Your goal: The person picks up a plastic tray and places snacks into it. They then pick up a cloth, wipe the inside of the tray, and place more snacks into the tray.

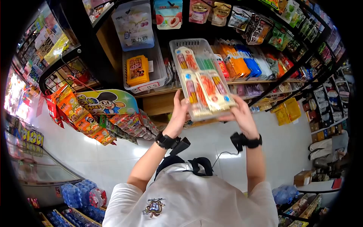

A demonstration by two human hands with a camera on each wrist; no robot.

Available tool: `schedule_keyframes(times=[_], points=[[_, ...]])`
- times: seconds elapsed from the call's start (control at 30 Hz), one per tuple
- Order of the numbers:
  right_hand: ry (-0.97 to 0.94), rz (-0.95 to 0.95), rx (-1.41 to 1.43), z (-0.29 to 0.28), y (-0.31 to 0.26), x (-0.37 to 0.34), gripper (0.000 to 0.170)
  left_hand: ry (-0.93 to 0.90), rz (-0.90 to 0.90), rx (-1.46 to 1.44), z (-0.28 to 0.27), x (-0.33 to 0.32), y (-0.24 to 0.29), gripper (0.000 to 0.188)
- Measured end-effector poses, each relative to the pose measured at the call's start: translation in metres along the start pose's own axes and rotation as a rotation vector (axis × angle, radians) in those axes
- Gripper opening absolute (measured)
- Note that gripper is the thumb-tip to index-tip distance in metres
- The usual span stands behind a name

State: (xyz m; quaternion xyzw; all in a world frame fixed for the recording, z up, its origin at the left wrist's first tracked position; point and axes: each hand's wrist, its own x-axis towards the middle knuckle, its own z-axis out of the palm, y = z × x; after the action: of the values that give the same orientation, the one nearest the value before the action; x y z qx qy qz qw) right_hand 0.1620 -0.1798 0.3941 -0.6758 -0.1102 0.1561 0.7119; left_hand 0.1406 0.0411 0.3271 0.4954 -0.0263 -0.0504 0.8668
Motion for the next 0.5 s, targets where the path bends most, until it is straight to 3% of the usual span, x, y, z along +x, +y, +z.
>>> schedule_keyframes(times=[0.03,0.07,0.13,0.2,0.27,0.3,0.33,0.4,0.5], points=[[0.065,0.026,0.0,-0.002,0.005,-0.023,0.041,0.054,-0.084,0.233,0.01,-0.011,-0.003,0.085],[0.127,0.051,-0.002,-0.003,0.008,-0.05,0.041,-0.019,0.037,0.183,0.02,-0.025,-0.005,0.082],[0.118,0.044,-0.005,-0.012,0.012,-0.088,0.041,-0.181,-0.046,0.067,0.03,-0.045,-0.007,0.096],[0.206,0.048,-0.096,-0.017,0.022,-0.121,0.042,-0.366,0.0,0.156,0.031,-0.058,-0.02,0.102],[0.179,0.168,-0.014,-0.02,0.023,-0.145,0.047,-0.521,-0.189,0.11,0.031,-0.072,-0.022,0.105],[0.166,0.204,-0.018,-0.019,0.026,-0.155,0.047,-0.599,-0.094,0.171,0.032,-0.077,-0.032,0.106],[0.152,0.238,-0.021,-0.019,0.029,-0.164,0.047,-0.626,-0.296,0.129,0.029,-0.081,-0.037,0.106],[0.157,0.304,-0.002,-0.013,0.039,-0.174,0.046,-0.608,-0.516,0.087,0.029,-0.087,-0.039,0.103],[0.158,0.346,0.042,-0.011,0.075,-0.18,0.047,-0.614,-0.49,0.143,0.01,-0.093,-0.068,0.102]])
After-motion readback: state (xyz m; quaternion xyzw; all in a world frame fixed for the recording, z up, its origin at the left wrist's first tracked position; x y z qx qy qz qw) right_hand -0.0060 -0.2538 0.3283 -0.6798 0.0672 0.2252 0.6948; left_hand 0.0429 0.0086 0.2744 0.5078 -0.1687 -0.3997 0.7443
